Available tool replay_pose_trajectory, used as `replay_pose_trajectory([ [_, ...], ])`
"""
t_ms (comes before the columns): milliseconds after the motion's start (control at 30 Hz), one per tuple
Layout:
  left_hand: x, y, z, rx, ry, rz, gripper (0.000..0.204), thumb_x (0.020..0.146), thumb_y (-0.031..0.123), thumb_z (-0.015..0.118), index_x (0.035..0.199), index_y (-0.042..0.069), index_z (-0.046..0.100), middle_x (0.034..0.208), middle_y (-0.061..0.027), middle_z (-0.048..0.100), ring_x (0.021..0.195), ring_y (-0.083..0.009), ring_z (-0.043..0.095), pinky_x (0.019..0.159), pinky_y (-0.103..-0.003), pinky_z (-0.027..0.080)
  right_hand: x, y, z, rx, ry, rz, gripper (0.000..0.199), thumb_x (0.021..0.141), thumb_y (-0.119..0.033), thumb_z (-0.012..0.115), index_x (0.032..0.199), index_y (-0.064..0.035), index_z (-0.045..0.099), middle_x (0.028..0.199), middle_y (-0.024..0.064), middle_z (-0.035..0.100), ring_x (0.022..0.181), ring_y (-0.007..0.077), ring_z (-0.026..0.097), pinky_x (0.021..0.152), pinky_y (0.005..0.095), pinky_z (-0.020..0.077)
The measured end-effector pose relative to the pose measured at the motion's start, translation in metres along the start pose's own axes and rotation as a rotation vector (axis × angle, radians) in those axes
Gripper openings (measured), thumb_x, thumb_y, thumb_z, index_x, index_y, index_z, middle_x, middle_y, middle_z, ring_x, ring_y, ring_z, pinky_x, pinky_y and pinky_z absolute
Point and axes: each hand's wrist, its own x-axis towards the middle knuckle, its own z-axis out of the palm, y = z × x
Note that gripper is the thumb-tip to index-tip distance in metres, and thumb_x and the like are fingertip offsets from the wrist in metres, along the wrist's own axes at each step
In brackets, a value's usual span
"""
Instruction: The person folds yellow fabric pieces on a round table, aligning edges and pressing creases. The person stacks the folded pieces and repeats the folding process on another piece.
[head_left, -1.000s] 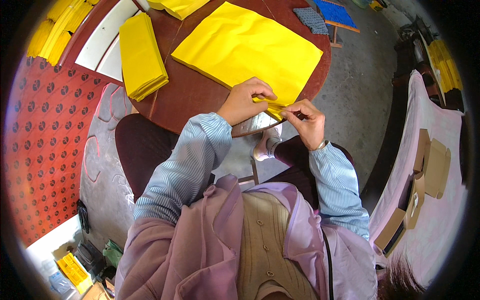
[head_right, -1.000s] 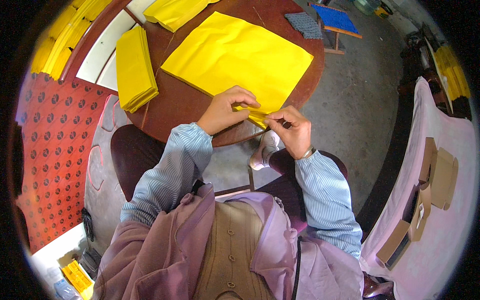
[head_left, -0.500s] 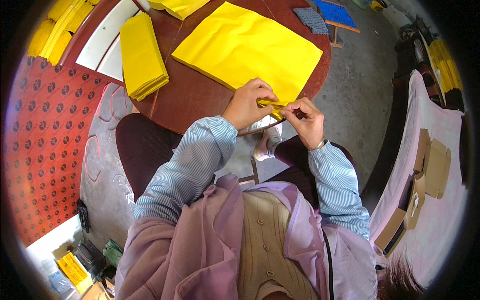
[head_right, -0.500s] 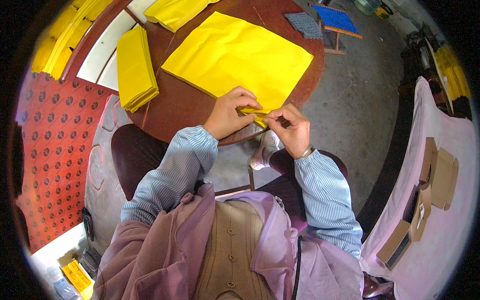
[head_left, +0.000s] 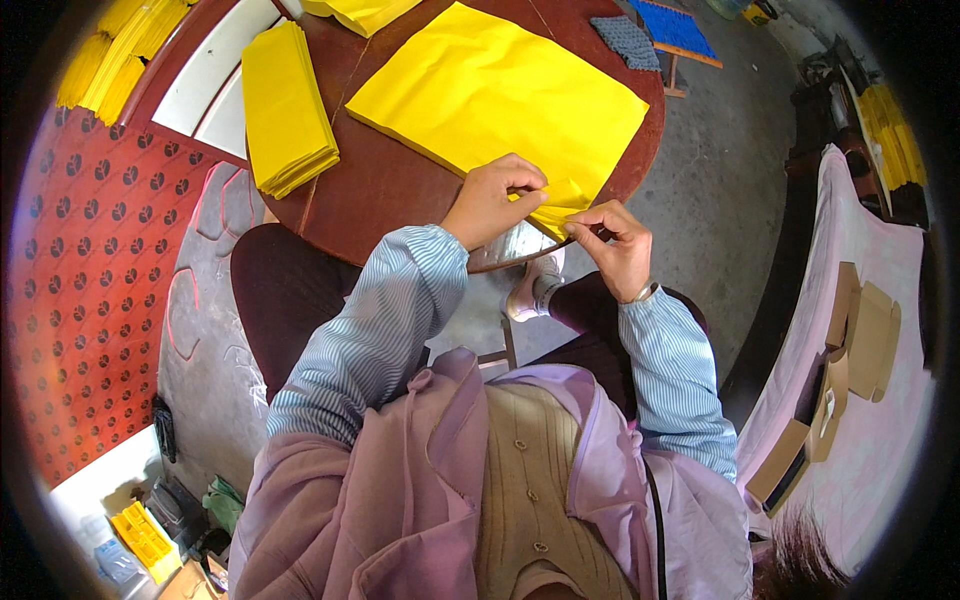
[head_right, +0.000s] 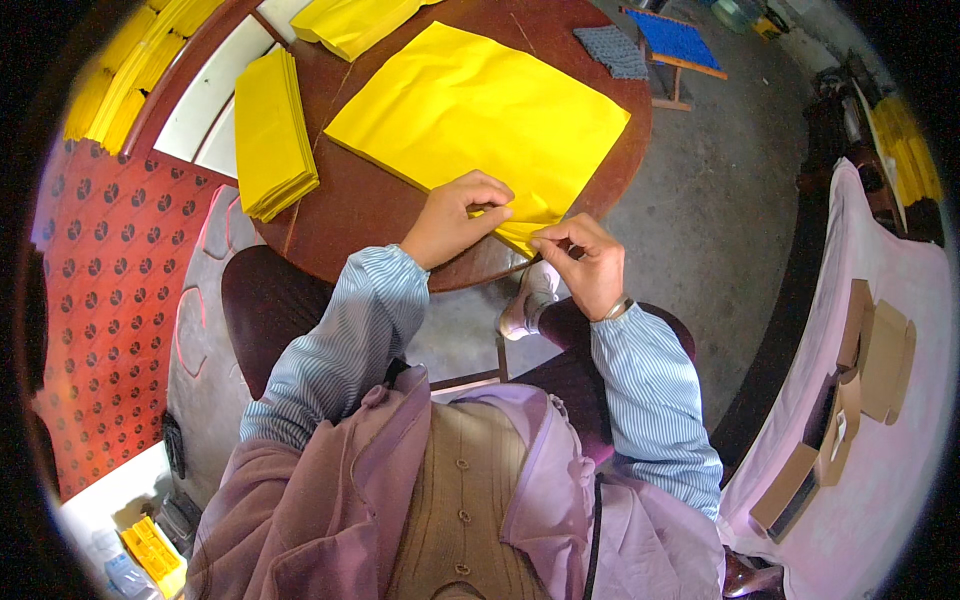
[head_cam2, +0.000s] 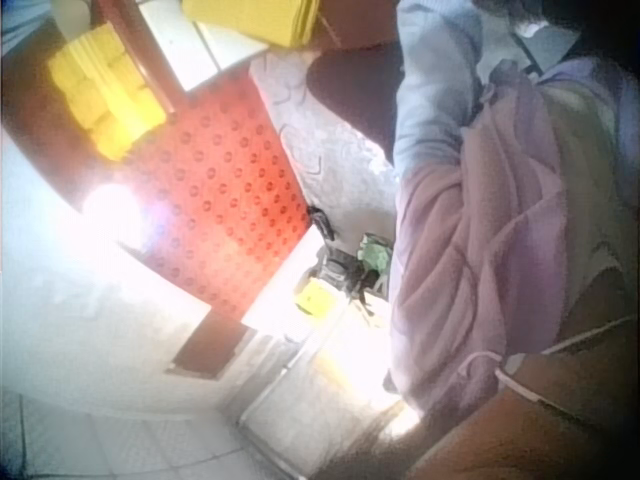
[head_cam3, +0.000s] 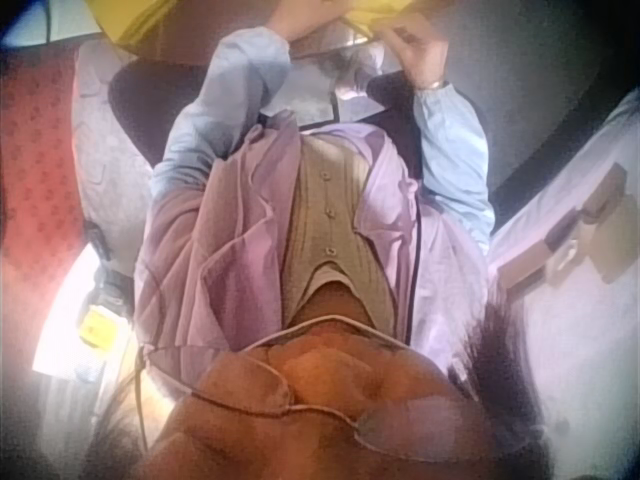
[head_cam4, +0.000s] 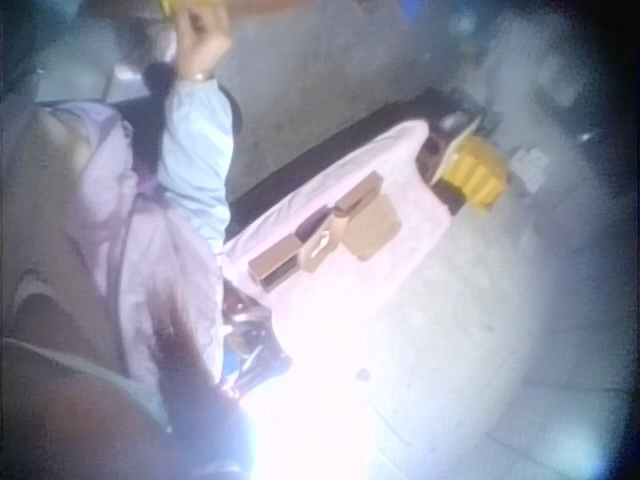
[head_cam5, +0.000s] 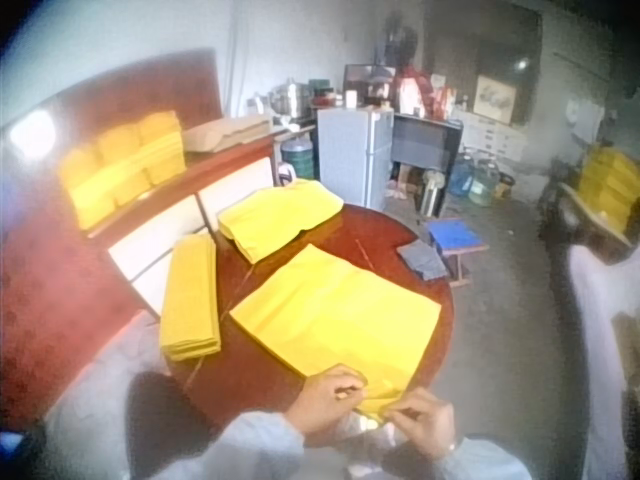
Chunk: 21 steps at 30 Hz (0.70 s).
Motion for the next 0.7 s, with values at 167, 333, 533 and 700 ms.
replay_pose_trajectory([
  [167,0.0,-0.001,-0.005,-0.017,-0.056,0.045,0.016,0.089,0.007,0.077,0.105,0.003,0.076,0.109,-0.0087,0.072,0.105,-0.023,0.07,0.095,-0.032,0.055,-0.001,0.006,0.003,0.066,0.005,0.078,0.012,0.086,-0.002,0.085,0.096,-0.0007,0.078,0.087,0.0052,0.07,0.076,0.0119,0.066,0.068,0.0267,0.054],
  [333,-0.003,0.001,-0.005,0.018,-0.079,0.084,0.019,0.086,0.006,0.079,0.105,0.004,0.077,0.109,-0.0085,0.071,0.105,-0.0233,0.07,0.096,-0.032,0.055,0.0,0.009,0.005,0.117,0.017,0.075,0.013,0.086,-0.002,0.085,0.095,-0.0002,0.077,0.088,0.005,0.069,0.075,0.0106,0.065,0.067,0.0259,0.0537],
  [533,-0.002,0.0,0.008,0.047,0.056,0.053,0.018,0.086,0.008,0.08,0.103,0.001,0.076,0.108,-0.0099,0.073,0.1,-0.0232,0.071,0.093,-0.031,0.056,0.0,0.001,0.004,0.027,0.026,0.088,0.013,0.085,-0.003,0.086,0.093,-0.0013,0.076,0.087,0.0038,0.068,0.075,0.0096,0.065,0.067,0.0252,0.0531],
  [700,0.0,-0.001,0.005,0.019,0.032,-0.029,0.017,0.089,0.009,0.079,0.102,-0.001,0.075,0.106,-0.0107,0.074,0.098,-0.0224,0.072,0.091,-0.031,0.056,-0.001,-0.003,-0.001,-0.073,-0.01,-0.039,0.012,0.085,-0.003,0.085,0.095,-0.0029,0.079,0.087,0.0048,0.07,0.075,0.0124,0.067,0.068,0.0261,0.0535],
])
